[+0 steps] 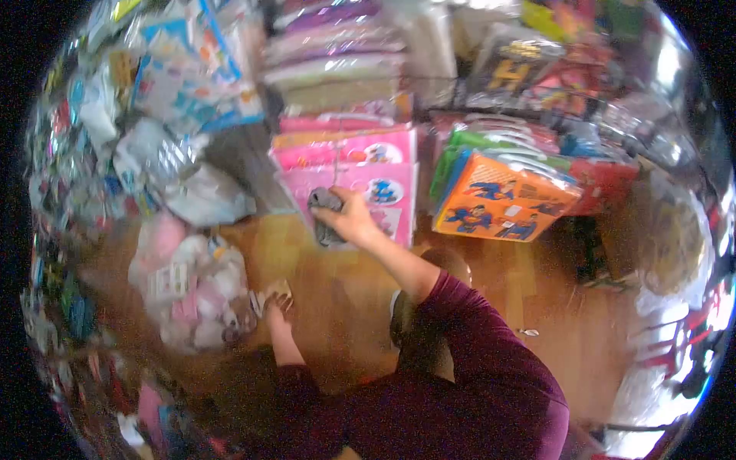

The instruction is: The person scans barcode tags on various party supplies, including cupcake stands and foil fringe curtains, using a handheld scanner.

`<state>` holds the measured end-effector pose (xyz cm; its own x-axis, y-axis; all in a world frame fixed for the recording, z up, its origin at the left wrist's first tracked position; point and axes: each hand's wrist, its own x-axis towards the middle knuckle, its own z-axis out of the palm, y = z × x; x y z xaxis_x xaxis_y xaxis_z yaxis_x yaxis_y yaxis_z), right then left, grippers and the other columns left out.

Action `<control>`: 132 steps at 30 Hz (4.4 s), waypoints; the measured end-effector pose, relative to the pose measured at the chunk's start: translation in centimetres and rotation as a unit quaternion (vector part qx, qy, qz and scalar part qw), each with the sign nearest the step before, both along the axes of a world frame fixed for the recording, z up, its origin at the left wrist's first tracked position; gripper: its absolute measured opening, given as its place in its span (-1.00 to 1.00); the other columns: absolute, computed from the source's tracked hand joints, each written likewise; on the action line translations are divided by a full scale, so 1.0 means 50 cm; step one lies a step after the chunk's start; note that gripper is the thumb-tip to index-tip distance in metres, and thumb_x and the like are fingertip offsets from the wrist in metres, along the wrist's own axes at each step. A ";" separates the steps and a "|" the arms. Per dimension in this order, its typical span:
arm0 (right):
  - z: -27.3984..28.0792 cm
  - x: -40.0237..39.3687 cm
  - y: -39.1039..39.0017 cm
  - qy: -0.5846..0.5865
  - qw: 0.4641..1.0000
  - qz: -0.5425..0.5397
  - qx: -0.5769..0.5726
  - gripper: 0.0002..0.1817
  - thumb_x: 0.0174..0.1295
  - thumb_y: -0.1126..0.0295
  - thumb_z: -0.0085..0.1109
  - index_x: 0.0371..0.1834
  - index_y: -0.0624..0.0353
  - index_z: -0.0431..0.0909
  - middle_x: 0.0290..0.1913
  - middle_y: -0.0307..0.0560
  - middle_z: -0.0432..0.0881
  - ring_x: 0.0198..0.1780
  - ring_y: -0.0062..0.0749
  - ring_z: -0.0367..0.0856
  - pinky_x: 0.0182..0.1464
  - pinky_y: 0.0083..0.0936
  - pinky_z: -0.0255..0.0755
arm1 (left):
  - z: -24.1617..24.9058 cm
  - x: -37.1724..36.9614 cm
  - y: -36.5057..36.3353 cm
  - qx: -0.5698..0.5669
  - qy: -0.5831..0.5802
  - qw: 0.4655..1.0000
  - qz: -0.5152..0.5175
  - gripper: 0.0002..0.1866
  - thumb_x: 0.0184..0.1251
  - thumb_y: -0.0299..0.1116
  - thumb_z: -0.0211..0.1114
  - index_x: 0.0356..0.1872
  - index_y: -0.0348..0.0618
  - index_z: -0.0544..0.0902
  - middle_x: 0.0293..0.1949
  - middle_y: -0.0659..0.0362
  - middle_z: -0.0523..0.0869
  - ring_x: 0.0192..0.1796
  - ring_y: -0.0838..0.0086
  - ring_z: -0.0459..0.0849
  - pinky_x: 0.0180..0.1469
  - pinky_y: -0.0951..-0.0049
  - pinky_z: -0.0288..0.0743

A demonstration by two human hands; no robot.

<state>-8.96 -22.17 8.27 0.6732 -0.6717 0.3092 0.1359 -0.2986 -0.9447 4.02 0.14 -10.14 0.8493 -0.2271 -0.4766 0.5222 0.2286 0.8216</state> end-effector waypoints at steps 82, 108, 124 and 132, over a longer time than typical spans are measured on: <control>-0.049 0.022 0.190 0.175 0.877 0.145 -0.424 -0.37 -0.06 0.36 0.14 0.15 0.23 0.23 0.20 0.17 0.23 0.24 -0.02 0.17 0.25 -0.18 0.03 | 0.296 -0.217 -0.056 -0.219 -0.386 0.893 -0.073 -0.62 0.37 -0.22 -0.16 0.09 -0.24 0.30 0.02 0.08 0.44 0.05 0.35 0.46 0.07 0.35 0.37; -0.007 -0.018 0.244 0.094 0.891 0.058 -0.441 -0.47 -0.03 0.35 0.15 0.08 0.18 0.33 0.22 0.16 0.20 0.29 -0.02 0.10 0.30 -0.20 -0.05 | 0.275 -0.191 -0.096 -0.403 -0.155 0.896 -0.102 -0.61 0.39 -0.28 -0.20 0.17 -0.21 0.23 0.11 0.11 0.35 0.04 0.43 0.45 0.00 0.44 0.42; -0.007 -0.033 0.194 0.117 0.854 0.090 -0.499 -0.40 -0.11 0.48 0.17 0.12 0.24 0.31 0.18 0.10 0.30 0.24 -0.09 0.22 0.23 -0.26 0.13 | 0.212 -0.141 -0.081 -0.355 -0.140 0.924 -0.026 -0.65 0.35 -0.28 -0.19 0.00 -0.31 0.36 -0.13 0.05 0.50 -0.13 0.38 0.54 -0.10 0.42 0.42; -0.091 -0.127 0.115 0.144 0.986 0.051 -0.069 -0.67 0.13 0.46 0.02 -0.02 0.32 0.38 -0.11 0.06 0.52 -0.06 -0.23 0.51 -0.06 -0.33 0.40 | 0.252 -0.098 -0.031 -0.348 -0.194 0.917 0.021 -0.63 0.35 -0.23 -0.16 0.00 -0.31 0.34 -0.10 -0.01 0.49 -0.10 0.32 0.56 -0.15 0.32 0.51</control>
<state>-15.31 -16.42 3.70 0.8078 -0.5612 0.1803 -0.0953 -0.4262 -0.8996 -0.87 -1.40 2.45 0.9393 -0.3247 0.1106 0.2005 0.7812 0.5912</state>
